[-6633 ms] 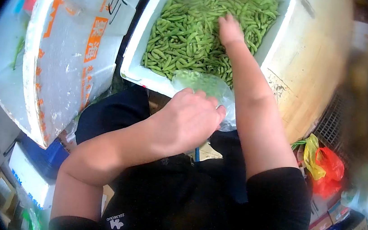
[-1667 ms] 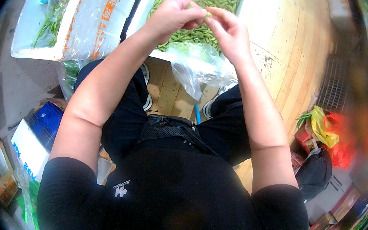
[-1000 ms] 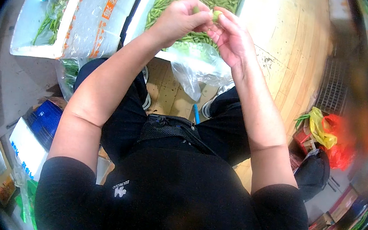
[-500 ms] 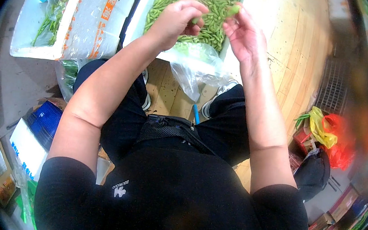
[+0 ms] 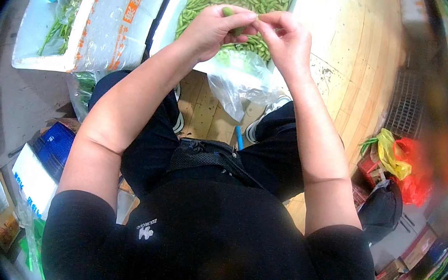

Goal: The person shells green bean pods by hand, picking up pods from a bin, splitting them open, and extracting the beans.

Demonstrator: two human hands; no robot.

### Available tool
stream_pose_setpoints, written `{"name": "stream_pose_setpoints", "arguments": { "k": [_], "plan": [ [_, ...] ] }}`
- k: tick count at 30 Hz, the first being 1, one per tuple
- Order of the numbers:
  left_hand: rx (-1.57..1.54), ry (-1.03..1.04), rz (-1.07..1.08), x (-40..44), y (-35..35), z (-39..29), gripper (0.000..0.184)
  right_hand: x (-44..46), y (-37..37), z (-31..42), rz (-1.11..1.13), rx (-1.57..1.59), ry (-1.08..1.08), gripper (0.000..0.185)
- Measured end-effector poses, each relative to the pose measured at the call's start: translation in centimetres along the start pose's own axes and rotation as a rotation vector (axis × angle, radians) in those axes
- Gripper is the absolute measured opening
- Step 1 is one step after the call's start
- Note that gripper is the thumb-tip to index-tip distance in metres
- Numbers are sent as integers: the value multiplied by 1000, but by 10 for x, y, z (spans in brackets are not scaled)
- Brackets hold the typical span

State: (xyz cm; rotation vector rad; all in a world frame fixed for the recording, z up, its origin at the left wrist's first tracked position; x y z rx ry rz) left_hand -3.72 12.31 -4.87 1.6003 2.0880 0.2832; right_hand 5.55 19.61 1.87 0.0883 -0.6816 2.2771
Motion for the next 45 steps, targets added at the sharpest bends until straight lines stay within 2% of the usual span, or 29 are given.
{"name": "stream_pose_setpoints", "arguments": {
  "k": [10,19,25,29,38,45],
  "plan": [
    [-206,-76,-21,-2,-3,12,14,-1,1,23,-13,-140,-135,5],
    [-321,-98,-46,-5,0,17,9,-2,-3,27,-53,-118,-185,6],
    [-229,-59,-75,-7,3,10,12,-2,-5,22,-83,-55,-139,8],
    [-112,-20,-84,-8,3,0,13,-2,-2,6,-66,41,-11,8],
    [-115,-18,-158,-12,-1,3,8,-5,2,2,-17,118,124,9],
    [-116,-32,-132,-9,-1,6,17,-3,4,-14,16,215,246,13]
  ]
}}
Point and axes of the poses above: each hand's wrist, its own x-axis towards the middle knuckle, its own y-axis out of the palm, z = x × y, the point moved 10 cm from there along x, towards the middle knuckle, and after that the axes turned 5 degrees about z, right-handed, at the moved point
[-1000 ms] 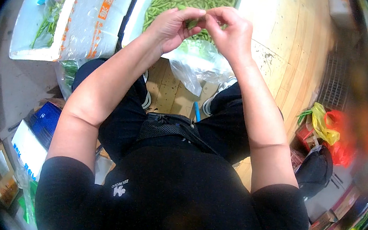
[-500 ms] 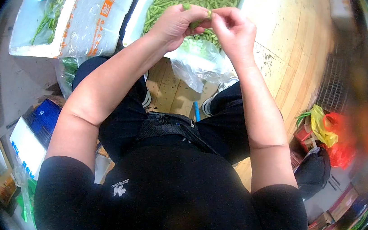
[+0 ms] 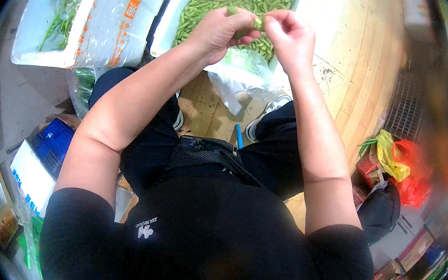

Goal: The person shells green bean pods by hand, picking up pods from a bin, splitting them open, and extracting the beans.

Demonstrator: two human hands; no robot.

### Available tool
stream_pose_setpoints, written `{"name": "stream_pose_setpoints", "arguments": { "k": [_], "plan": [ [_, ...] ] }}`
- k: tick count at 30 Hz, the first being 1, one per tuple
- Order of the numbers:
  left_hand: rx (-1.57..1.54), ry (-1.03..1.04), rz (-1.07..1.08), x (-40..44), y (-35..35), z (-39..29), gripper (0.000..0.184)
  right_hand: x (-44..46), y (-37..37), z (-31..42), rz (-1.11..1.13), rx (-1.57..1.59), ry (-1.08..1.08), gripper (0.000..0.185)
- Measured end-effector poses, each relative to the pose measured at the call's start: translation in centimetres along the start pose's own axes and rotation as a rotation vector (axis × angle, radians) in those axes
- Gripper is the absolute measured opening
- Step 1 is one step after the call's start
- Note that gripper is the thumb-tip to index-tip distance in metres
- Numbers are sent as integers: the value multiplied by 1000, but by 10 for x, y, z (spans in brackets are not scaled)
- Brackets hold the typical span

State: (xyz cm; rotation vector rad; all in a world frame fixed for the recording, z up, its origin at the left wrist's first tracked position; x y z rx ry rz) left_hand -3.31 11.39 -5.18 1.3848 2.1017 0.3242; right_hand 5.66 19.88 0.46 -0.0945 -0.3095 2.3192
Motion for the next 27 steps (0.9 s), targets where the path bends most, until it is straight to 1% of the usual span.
{"name": "stream_pose_setpoints", "arguments": {
  "k": [7,10,13,22,25,27],
  "plan": [
    [82,42,40,-3,8,-8,17,5,4,-25,39,375,131,12],
    [99,53,69,-3,10,-11,16,5,6,-34,59,488,227,13],
    [90,50,76,-2,9,-9,17,6,8,-34,77,558,240,13],
    [119,131,116,-3,14,-19,21,6,2,-30,51,577,190,14],
    [100,146,83,-2,8,-19,19,6,8,-8,181,382,40,17],
    [78,159,57,-1,4,-21,20,5,11,-1,204,256,-47,19]
  ]
}}
Point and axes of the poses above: each hand's wrist, its own x-axis towards the middle knuckle, its own y-axis out of the palm, z = x × y, the point moved 10 cm from there along x, towards the middle knuckle, and after that the axes turned 5 degrees about z, right-handed, at the moved point
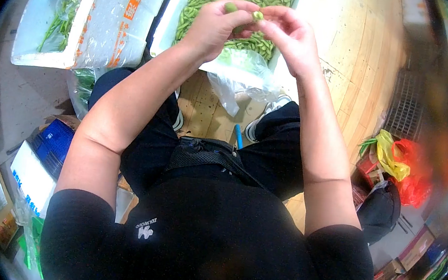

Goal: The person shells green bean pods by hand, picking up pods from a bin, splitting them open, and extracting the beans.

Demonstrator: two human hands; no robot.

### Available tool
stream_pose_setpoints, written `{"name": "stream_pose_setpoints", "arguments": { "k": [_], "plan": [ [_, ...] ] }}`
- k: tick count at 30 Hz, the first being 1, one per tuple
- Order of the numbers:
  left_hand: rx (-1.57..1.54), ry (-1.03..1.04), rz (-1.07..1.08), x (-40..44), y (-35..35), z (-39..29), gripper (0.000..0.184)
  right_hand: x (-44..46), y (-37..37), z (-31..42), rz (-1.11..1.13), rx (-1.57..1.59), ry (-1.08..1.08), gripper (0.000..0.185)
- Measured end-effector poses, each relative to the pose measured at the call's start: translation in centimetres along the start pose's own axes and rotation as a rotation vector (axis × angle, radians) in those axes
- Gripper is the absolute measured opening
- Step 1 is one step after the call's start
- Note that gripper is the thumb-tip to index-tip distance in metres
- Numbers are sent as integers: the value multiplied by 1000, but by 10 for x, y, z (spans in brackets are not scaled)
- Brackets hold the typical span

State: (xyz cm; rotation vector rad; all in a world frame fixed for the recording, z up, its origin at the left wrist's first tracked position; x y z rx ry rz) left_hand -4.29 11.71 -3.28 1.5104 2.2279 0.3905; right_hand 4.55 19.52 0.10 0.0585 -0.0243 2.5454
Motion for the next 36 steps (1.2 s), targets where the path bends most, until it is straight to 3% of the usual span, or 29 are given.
{"name": "stream_pose_setpoints", "arguments": {
  "k": [4,10,16,20,25,31,36],
  "plan": [
    [-19,12,-25,2,-4,-1,23,-4,0,-1,-19,-97,83,20],
    [24,24,-1,1,0,-1,22,-5,-3,-22,-7,305,180,18],
    [140,155,37,0,7,-12,24,-6,-5,-33,-57,450,246,18],
    [254,180,88,-3,16,-15,24,-5,-7,-24,-97,282,183,18],
    [144,112,89,-2,14,-11,23,-4,-11,-8,-121,13,82,17],
    [-4,38,79,1,10,-3,14,-4,-14,-5,-132,115,58,16],
    [-57,-34,66,0,9,4,9,-7,-21,3,-196,-151,57,15]
  ]
}}
Point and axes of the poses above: each hand's wrist, its own x-axis towards the middle knuckle, its own y-axis out of the palm, z = x × y, the point moved 10 cm from there along x, towards the middle knuckle, and after that the axes turned 5 degrees about z, right-handed, at the moved point
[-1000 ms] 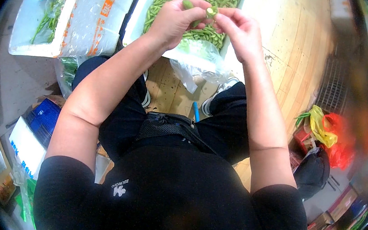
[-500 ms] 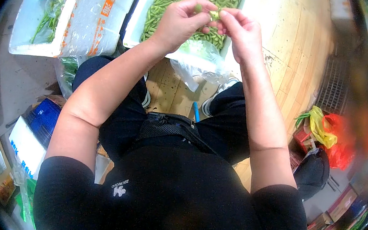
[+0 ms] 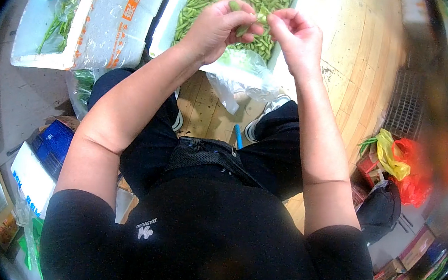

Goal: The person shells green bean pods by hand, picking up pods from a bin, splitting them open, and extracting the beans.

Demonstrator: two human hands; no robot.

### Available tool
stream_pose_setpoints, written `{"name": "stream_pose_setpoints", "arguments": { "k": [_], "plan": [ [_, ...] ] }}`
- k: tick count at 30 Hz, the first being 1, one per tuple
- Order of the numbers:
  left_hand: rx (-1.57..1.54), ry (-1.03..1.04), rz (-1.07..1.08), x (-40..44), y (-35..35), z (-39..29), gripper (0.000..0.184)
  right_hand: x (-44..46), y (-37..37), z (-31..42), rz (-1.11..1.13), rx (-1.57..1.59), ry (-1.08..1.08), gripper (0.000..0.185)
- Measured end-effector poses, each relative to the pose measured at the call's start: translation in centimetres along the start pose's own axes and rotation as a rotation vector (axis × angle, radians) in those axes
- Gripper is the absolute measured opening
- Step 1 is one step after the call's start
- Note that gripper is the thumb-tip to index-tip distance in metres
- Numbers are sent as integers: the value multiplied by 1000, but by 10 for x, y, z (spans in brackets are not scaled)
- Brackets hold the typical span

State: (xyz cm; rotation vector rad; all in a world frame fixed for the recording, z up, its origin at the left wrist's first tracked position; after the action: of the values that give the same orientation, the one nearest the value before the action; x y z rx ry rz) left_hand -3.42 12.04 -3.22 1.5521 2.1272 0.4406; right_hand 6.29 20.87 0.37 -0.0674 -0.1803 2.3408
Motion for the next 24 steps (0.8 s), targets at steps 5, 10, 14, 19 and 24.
{"name": "stream_pose_setpoints", "arguments": {
  "k": [5,10,14,19,24],
  "plan": [
    [-28,-17,-10,1,-4,4,9,-1,1,11,0,-96,-49,15],
    [44,-20,-37,0,-4,2,15,-3,5,13,7,-276,-118,17],
    [132,-25,-44,-3,-3,0,17,-3,5,15,-1,-293,-145,14],
    [70,-88,-8,-3,0,10,17,-3,9,7,45,-221,-135,12],
    [-56,-193,53,-1,6,15,18,-1,15,-8,188,295,73,15]
  ]
}}
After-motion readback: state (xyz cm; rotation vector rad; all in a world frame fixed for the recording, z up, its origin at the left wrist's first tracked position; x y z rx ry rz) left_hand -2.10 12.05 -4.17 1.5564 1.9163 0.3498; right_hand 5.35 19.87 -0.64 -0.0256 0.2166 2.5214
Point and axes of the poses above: each hand's wrist, its own x-axis towards the middle knuckle, its own y-axis out of the palm, z = x × y, the point moved 10 cm from there along x, towards the middle knuckle, and after that the axes turned 5 degrees about z, right-handed, at the moved point
